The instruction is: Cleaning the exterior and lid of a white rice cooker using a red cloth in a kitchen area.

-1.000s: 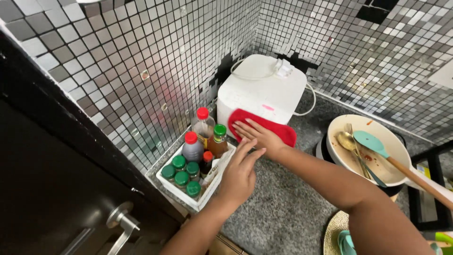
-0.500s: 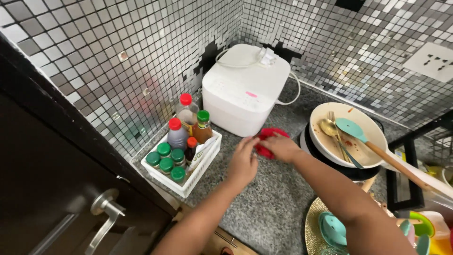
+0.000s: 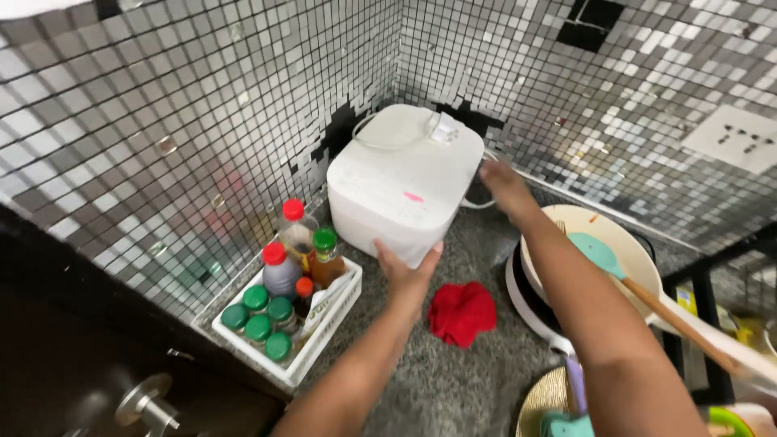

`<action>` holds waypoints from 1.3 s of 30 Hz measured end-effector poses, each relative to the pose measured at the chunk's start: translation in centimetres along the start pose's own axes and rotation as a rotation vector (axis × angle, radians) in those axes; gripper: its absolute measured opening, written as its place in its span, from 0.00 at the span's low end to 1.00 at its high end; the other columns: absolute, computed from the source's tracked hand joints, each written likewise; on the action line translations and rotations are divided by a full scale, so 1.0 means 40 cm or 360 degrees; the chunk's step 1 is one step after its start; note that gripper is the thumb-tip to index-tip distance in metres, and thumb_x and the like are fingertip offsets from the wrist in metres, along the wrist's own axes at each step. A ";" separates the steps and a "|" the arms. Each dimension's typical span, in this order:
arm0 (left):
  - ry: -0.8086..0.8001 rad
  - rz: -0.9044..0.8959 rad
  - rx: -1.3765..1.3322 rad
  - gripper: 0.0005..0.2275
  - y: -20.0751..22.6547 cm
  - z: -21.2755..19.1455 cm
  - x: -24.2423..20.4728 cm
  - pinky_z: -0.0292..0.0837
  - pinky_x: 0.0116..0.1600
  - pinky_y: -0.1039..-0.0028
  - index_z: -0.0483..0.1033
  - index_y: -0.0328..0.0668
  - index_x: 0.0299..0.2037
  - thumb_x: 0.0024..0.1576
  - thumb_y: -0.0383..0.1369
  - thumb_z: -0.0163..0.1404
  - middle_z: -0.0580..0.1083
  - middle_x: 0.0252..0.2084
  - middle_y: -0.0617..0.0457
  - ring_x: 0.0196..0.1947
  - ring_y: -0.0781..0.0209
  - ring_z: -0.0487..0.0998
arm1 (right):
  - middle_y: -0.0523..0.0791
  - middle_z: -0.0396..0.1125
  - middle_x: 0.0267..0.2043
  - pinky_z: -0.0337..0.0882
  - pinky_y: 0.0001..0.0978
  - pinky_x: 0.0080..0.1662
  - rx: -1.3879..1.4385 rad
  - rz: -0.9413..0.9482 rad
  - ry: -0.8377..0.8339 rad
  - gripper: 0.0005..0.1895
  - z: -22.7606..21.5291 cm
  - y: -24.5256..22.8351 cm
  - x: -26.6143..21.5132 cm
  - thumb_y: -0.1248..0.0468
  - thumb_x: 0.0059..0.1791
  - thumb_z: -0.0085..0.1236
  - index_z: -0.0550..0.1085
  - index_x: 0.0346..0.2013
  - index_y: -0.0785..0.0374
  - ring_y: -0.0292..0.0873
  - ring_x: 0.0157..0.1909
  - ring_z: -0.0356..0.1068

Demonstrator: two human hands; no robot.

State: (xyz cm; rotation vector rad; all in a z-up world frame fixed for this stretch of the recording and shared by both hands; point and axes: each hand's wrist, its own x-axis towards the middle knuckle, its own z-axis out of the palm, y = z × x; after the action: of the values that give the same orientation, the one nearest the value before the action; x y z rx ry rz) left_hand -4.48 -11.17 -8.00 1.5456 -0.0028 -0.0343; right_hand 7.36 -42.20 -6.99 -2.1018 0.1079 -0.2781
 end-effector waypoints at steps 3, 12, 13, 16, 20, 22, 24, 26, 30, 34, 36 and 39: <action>0.0131 -0.0144 -0.0184 0.62 -0.002 0.022 0.030 0.48 0.75 0.60 0.28 0.36 0.76 0.42 0.49 0.67 0.38 0.77 0.37 0.76 0.44 0.46 | 0.48 0.67 0.63 0.63 0.39 0.65 0.0218 0.0002 0.0284 0.27 -0.032 0.000 0.148 0.56 0.55 0.53 0.66 0.66 0.63 0.45 0.65 0.64; 0.0040 -0.0572 -0.0234 0.60 0.099 0.013 0.066 0.55 0.71 0.53 0.14 0.53 0.74 0.46 0.50 0.60 0.32 0.78 0.41 0.76 0.42 0.44 | 0.45 0.59 0.73 0.57 0.48 0.69 0.0202 0.0625 0.0307 0.28 0.028 -0.146 0.279 0.49 0.56 0.47 0.63 0.70 0.52 0.50 0.73 0.58; -0.0027 -0.0630 -0.0095 0.60 0.092 0.012 0.068 0.48 0.74 0.53 0.09 0.52 0.73 0.51 0.52 0.58 0.27 0.78 0.39 0.77 0.41 0.39 | 0.44 0.56 0.74 0.54 0.52 0.70 0.0125 0.0760 0.0269 0.29 0.039 -0.204 0.245 0.47 0.56 0.46 0.61 0.72 0.47 0.51 0.74 0.55; -0.0066 -0.0639 -0.0139 0.57 0.075 0.012 0.083 0.45 0.75 0.56 0.08 0.51 0.72 0.54 0.53 0.54 0.26 0.78 0.38 0.78 0.42 0.38 | 0.44 0.57 0.74 0.52 0.64 0.69 0.0088 0.0854 0.0224 0.29 0.044 -0.251 0.221 0.44 0.54 0.44 0.64 0.70 0.39 0.56 0.74 0.55; -0.0035 -0.0293 -0.0235 0.57 -0.001 0.022 0.107 0.45 0.75 0.58 0.09 0.41 0.71 0.54 0.51 0.55 0.29 0.77 0.35 0.78 0.42 0.40 | 0.48 0.56 0.74 0.56 0.70 0.67 0.0035 0.0916 0.0186 0.32 0.024 -0.169 0.244 0.40 0.53 0.45 0.63 0.70 0.43 0.59 0.74 0.54; 0.0006 -0.0175 -0.0338 0.55 0.005 0.021 0.107 0.42 0.75 0.60 0.10 0.37 0.71 0.56 0.49 0.54 0.34 0.78 0.34 0.77 0.42 0.43 | 0.48 0.58 0.73 0.55 0.72 0.66 0.0069 0.0875 0.0189 0.34 0.020 -0.161 0.237 0.37 0.52 0.45 0.67 0.67 0.49 0.60 0.74 0.55; -0.0006 -0.0275 -0.0343 0.55 0.019 0.012 0.112 0.43 0.75 0.60 0.10 0.38 0.71 0.56 0.48 0.53 0.34 0.77 0.34 0.77 0.42 0.43 | 0.49 0.57 0.72 0.54 0.70 0.65 0.0105 0.0879 0.0231 0.32 0.020 -0.112 0.250 0.39 0.53 0.46 0.65 0.67 0.50 0.59 0.72 0.54; -0.0025 -0.0376 -0.0354 0.55 0.000 0.014 0.128 0.44 0.75 0.60 0.09 0.38 0.71 0.56 0.47 0.52 0.34 0.77 0.33 0.77 0.41 0.43 | 0.49 0.56 0.70 0.53 0.69 0.64 0.0134 0.0883 0.0281 0.31 0.013 -0.071 0.250 0.40 0.55 0.47 0.63 0.67 0.52 0.58 0.71 0.52; 0.0017 -0.0338 -0.0218 0.55 -0.057 0.012 0.155 0.33 0.77 0.61 0.10 0.36 0.71 0.57 0.47 0.53 0.39 0.77 0.28 0.78 0.39 0.40 | 0.43 0.69 0.58 0.67 0.48 0.58 0.0496 0.0763 0.0275 0.22 0.005 -0.064 0.197 0.46 0.56 0.46 0.73 0.58 0.52 0.45 0.57 0.67; -0.0071 -0.0591 -0.0185 0.55 0.020 -0.012 0.128 0.36 0.75 0.56 0.08 0.42 0.72 0.58 0.48 0.52 0.29 0.77 0.26 0.78 0.39 0.29 | 0.40 0.68 0.55 0.66 0.46 0.58 0.0586 0.0737 0.0307 0.16 -0.018 -0.024 0.185 0.49 0.56 0.47 0.71 0.54 0.52 0.41 0.57 0.67; -0.0080 -0.0547 -0.0191 0.55 0.006 -0.011 0.131 0.35 0.75 0.55 0.08 0.42 0.71 0.57 0.48 0.52 0.31 0.77 0.28 0.78 0.39 0.29 | 0.41 0.69 0.52 0.68 0.46 0.56 0.0664 0.0672 0.0276 0.15 -0.031 0.031 0.228 0.52 0.55 0.50 0.72 0.53 0.53 0.43 0.55 0.68; -0.0073 -0.0495 -0.0226 0.56 -0.007 -0.008 0.130 0.38 0.76 0.55 0.08 0.42 0.71 0.56 0.49 0.53 0.34 0.78 0.30 0.78 0.39 0.36 | 0.42 0.68 0.51 0.67 0.43 0.52 0.0445 0.0541 0.0269 0.13 -0.049 0.088 0.306 0.55 0.55 0.54 0.75 0.52 0.54 0.43 0.51 0.66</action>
State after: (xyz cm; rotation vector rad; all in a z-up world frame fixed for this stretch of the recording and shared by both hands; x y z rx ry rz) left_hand 0.71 -10.99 -8.41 1.3907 0.2001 -0.3100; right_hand 18.90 -47.97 -7.13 -1.7457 0.4932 -0.2486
